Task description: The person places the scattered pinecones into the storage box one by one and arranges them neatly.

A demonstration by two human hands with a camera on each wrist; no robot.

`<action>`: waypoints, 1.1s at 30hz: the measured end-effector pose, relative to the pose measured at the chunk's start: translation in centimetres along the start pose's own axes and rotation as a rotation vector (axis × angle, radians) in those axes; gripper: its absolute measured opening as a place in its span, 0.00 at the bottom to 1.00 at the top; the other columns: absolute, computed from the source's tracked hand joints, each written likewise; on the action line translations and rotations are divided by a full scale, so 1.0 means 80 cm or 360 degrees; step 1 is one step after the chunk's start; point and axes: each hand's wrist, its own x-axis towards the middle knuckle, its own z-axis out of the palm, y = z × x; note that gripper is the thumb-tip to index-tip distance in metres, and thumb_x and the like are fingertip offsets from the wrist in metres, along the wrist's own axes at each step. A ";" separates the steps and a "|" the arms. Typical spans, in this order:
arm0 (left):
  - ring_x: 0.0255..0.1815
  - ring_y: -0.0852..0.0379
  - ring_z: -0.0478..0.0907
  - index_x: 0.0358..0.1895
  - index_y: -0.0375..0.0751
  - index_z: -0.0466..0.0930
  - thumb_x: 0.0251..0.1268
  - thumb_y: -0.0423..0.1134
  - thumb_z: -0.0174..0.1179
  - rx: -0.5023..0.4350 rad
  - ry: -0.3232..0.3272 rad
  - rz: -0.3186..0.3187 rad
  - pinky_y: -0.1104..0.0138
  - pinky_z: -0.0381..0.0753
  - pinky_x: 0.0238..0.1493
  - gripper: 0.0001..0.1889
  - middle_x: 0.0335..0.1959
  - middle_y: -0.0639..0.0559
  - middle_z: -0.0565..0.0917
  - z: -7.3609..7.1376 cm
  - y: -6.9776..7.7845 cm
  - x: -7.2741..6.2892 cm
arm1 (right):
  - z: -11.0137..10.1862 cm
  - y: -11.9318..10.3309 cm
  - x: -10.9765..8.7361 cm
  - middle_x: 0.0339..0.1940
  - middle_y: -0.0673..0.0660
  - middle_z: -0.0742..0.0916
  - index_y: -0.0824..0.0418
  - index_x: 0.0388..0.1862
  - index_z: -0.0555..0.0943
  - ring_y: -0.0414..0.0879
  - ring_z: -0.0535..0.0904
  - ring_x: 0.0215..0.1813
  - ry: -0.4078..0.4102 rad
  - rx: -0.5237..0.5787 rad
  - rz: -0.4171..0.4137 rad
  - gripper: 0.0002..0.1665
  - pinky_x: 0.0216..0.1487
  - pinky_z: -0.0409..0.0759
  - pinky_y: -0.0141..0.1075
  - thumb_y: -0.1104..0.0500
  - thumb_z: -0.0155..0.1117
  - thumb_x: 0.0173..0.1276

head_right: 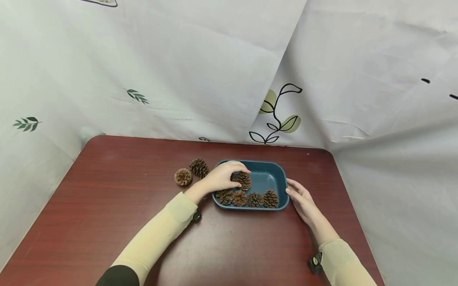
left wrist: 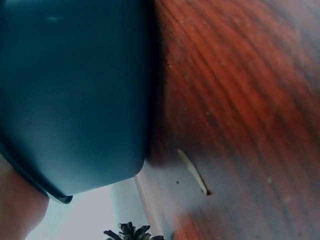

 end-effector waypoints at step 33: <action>0.75 0.51 0.77 0.70 0.48 0.81 0.75 0.42 0.69 0.0118 -0.0113 -0.0072 0.58 0.78 0.76 0.23 0.72 0.50 0.80 -0.005 -0.004 0.004 | 0.000 0.002 0.000 0.59 0.40 0.88 0.47 0.65 0.80 0.31 0.85 0.58 0.0018 -0.0015 -0.0002 0.26 0.60 0.81 0.22 0.70 0.43 0.86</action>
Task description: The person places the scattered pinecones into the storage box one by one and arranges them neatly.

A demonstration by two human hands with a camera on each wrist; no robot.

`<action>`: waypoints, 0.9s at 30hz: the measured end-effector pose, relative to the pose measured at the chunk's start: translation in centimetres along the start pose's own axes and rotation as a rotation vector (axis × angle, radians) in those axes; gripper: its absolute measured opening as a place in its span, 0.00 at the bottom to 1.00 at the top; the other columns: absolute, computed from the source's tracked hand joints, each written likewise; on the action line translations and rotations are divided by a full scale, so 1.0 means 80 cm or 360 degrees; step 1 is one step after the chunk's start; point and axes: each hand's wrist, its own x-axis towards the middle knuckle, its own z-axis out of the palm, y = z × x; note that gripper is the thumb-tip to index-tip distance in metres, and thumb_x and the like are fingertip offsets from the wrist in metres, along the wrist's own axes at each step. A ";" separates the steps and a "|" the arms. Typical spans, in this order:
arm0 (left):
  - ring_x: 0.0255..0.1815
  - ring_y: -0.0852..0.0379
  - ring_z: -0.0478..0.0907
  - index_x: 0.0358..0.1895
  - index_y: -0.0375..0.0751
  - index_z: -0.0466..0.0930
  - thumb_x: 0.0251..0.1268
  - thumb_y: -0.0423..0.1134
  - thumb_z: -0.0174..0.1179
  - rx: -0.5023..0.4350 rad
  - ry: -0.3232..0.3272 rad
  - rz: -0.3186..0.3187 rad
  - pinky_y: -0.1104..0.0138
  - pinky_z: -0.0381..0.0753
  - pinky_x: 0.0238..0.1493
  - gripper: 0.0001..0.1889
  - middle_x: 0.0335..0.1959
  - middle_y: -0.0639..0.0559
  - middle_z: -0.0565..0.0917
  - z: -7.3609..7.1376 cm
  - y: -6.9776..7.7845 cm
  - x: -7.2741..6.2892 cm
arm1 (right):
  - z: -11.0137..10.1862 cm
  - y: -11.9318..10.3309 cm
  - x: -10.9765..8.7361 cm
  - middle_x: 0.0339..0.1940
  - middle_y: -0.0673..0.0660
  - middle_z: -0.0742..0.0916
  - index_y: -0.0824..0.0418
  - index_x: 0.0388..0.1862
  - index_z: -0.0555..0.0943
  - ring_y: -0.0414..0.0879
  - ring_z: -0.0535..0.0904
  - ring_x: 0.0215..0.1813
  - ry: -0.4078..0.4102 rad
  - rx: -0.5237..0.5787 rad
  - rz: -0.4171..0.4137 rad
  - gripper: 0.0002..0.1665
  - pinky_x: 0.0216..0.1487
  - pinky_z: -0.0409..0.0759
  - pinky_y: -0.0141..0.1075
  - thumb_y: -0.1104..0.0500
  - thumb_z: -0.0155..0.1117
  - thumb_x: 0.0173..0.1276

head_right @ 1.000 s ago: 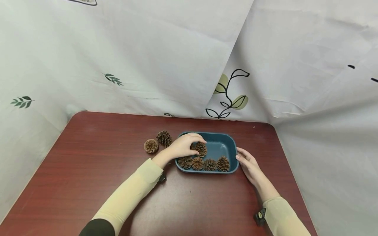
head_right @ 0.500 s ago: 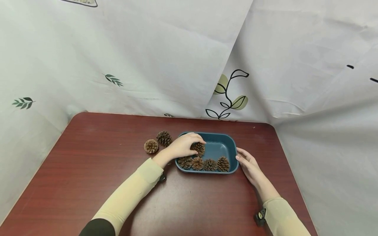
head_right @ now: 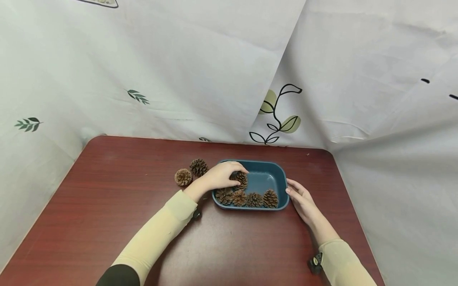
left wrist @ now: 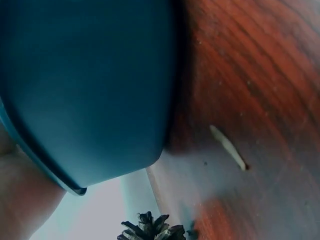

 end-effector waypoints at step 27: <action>0.73 0.49 0.77 0.71 0.47 0.81 0.75 0.41 0.69 -0.0083 0.0028 0.0008 0.55 0.78 0.76 0.23 0.71 0.48 0.81 -0.020 -0.002 -0.009 | 0.002 -0.002 -0.001 0.59 0.41 0.89 0.48 0.65 0.80 0.32 0.85 0.57 -0.0003 0.0018 0.0014 0.25 0.59 0.82 0.23 0.70 0.44 0.86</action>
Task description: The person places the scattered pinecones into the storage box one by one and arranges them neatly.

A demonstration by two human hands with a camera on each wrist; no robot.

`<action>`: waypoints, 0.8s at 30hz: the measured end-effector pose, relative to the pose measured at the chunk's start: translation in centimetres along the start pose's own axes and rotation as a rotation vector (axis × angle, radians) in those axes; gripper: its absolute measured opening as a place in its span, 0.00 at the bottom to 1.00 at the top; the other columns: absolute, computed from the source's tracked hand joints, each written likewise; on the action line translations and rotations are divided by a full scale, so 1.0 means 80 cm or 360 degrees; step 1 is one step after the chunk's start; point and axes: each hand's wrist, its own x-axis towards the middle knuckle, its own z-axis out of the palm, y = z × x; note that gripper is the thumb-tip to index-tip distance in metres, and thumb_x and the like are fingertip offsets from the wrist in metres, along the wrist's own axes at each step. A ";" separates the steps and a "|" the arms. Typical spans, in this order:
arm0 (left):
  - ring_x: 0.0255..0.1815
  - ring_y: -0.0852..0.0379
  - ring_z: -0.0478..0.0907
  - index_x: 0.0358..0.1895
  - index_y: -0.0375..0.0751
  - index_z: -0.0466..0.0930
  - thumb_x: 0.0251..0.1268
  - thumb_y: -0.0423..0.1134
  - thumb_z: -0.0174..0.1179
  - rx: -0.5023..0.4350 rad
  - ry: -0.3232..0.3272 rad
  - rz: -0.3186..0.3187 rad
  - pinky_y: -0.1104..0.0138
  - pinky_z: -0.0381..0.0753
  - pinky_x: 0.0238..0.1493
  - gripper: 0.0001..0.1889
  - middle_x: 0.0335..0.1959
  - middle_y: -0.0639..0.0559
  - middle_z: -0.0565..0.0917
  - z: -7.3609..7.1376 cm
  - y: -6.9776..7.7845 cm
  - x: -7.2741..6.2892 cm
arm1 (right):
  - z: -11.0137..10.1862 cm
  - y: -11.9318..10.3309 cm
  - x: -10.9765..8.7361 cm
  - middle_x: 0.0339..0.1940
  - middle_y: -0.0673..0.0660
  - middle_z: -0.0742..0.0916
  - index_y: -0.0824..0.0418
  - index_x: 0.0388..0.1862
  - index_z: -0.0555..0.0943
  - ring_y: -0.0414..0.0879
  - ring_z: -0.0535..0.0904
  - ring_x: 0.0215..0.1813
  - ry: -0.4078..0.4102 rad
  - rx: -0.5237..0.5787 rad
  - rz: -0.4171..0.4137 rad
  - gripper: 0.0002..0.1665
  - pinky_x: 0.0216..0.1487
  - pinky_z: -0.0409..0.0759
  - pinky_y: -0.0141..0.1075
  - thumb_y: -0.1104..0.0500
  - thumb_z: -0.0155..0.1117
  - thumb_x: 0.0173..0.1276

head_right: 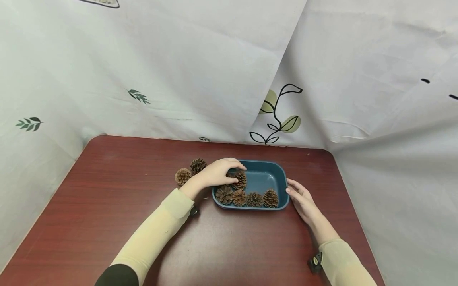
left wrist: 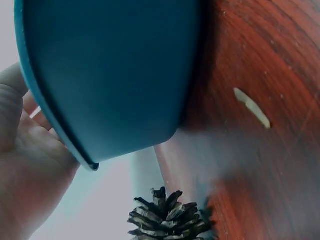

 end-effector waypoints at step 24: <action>0.66 0.50 0.81 0.67 0.48 0.83 0.79 0.41 0.65 -0.0109 0.0145 -0.0028 0.54 0.83 0.68 0.18 0.68 0.49 0.83 -0.009 -0.008 -0.031 | -0.003 0.001 0.001 0.59 0.41 0.88 0.48 0.65 0.80 0.32 0.85 0.58 -0.0007 0.0003 -0.0012 0.25 0.60 0.82 0.22 0.70 0.43 0.86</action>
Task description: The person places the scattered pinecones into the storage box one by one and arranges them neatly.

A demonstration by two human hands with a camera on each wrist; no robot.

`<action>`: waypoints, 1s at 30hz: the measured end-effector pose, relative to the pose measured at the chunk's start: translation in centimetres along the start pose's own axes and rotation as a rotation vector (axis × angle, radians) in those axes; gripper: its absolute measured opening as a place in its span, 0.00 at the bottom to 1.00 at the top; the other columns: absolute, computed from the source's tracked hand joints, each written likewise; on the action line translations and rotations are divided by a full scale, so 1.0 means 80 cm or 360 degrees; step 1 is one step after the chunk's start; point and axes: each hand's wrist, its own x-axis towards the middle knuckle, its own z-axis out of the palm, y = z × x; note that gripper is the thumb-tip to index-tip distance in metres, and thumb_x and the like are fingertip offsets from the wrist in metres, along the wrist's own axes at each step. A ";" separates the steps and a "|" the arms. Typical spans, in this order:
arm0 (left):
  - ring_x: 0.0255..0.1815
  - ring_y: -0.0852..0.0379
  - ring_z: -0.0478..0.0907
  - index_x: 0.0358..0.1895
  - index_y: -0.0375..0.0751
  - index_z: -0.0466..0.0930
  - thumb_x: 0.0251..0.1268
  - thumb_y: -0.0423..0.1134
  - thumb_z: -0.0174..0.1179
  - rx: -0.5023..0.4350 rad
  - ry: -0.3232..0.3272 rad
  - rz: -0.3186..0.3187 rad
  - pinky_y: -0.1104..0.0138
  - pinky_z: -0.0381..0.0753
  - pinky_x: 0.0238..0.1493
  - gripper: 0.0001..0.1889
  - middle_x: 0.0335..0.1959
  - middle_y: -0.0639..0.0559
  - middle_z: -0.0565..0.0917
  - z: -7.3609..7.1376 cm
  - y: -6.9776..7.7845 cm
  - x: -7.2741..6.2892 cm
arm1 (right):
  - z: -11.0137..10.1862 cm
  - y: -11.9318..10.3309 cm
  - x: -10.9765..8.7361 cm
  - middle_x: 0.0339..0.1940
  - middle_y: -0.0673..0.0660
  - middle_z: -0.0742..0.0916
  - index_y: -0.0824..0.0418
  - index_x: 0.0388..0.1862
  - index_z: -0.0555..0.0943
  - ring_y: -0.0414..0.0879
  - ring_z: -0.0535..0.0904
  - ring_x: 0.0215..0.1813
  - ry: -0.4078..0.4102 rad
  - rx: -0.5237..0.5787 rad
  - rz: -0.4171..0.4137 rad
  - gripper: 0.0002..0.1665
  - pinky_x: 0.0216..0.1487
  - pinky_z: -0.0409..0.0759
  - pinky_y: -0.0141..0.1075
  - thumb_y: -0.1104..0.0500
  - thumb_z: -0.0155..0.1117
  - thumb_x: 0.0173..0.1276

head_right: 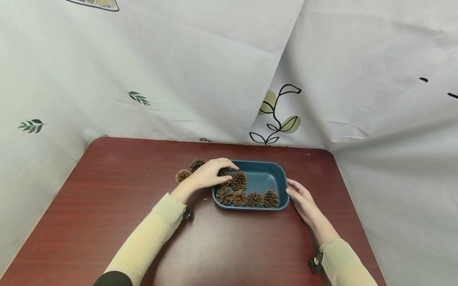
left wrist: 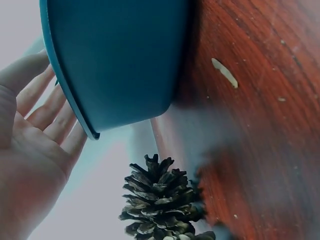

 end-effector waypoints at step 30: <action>0.61 0.46 0.84 0.60 0.44 0.88 0.75 0.32 0.65 -0.0121 0.0473 0.0031 0.52 0.86 0.64 0.14 0.60 0.48 0.87 -0.029 -0.026 -0.054 | 0.001 -0.002 -0.001 0.57 0.40 0.89 0.45 0.65 0.81 0.32 0.86 0.56 0.0008 -0.0020 0.0020 0.26 0.59 0.82 0.22 0.70 0.44 0.86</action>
